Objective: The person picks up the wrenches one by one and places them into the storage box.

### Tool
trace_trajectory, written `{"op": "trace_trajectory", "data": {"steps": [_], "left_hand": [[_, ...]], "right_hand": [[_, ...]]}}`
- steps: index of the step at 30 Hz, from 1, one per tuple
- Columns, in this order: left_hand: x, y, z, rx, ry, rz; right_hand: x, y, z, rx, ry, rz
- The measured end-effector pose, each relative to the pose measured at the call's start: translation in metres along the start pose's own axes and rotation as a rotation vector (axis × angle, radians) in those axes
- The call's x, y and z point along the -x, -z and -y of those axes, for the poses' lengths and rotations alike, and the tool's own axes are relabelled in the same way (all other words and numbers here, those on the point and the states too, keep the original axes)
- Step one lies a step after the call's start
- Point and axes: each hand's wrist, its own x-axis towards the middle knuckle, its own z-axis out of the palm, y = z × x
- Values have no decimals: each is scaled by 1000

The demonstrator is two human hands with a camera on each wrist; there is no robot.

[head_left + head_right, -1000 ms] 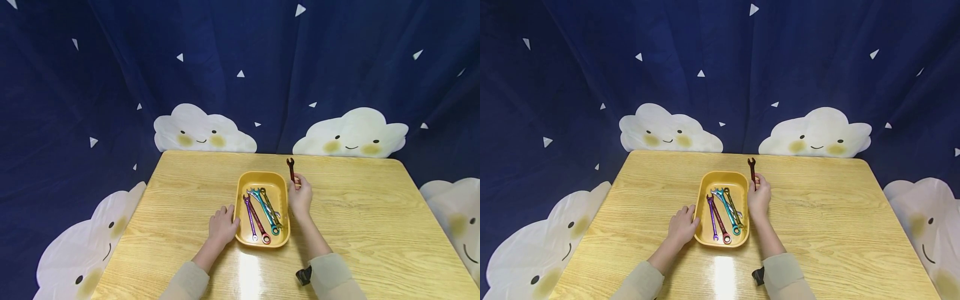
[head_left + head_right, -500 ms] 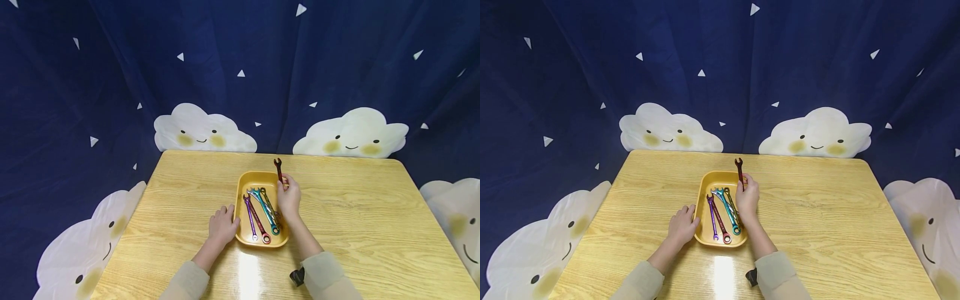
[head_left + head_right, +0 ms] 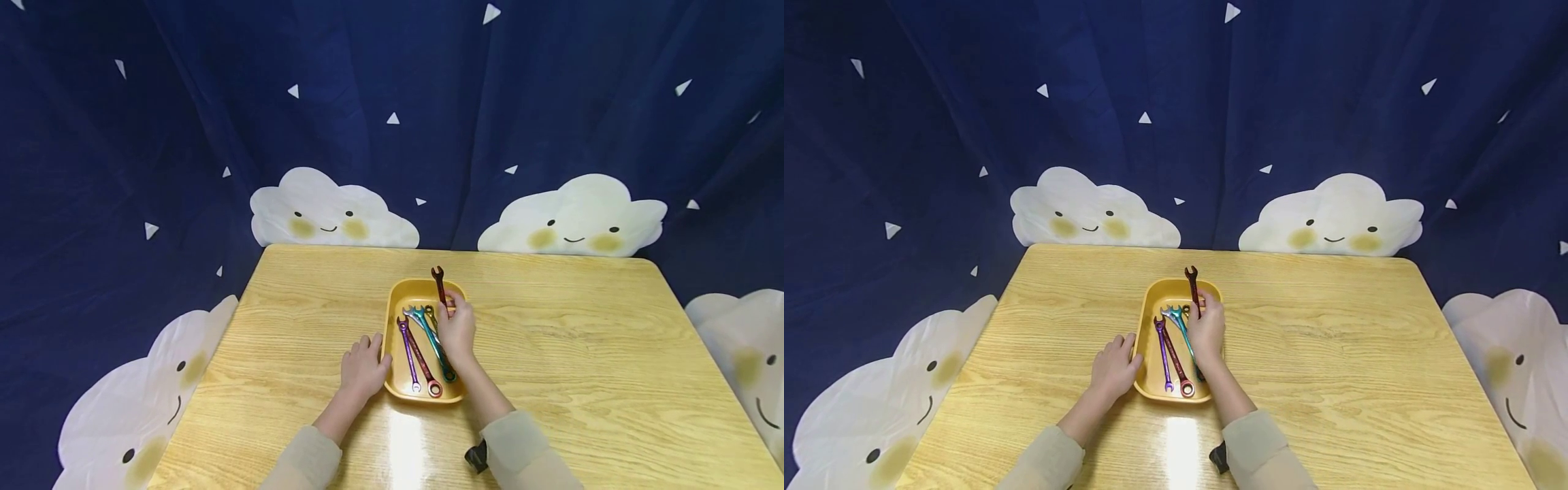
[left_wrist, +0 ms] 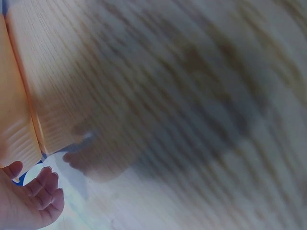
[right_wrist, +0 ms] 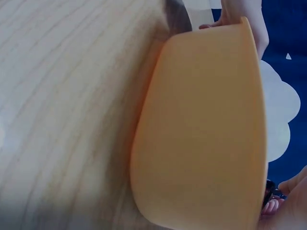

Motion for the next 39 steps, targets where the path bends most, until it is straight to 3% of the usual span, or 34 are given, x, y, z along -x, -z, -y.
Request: {"op": "trace_trajectory", "data": {"steps": [13, 28, 39], "left_hand": [[-1, 1, 0, 4, -6, -7], [0, 4, -2, 12, -1, -1], [0, 3, -2, 5, 4, 4]], "right_hand": [[12, -17, -11, 91, 27, 4], [22, -32, -19, 174, -15, 76], [26, -39, -24, 255, -104, 88]]}}
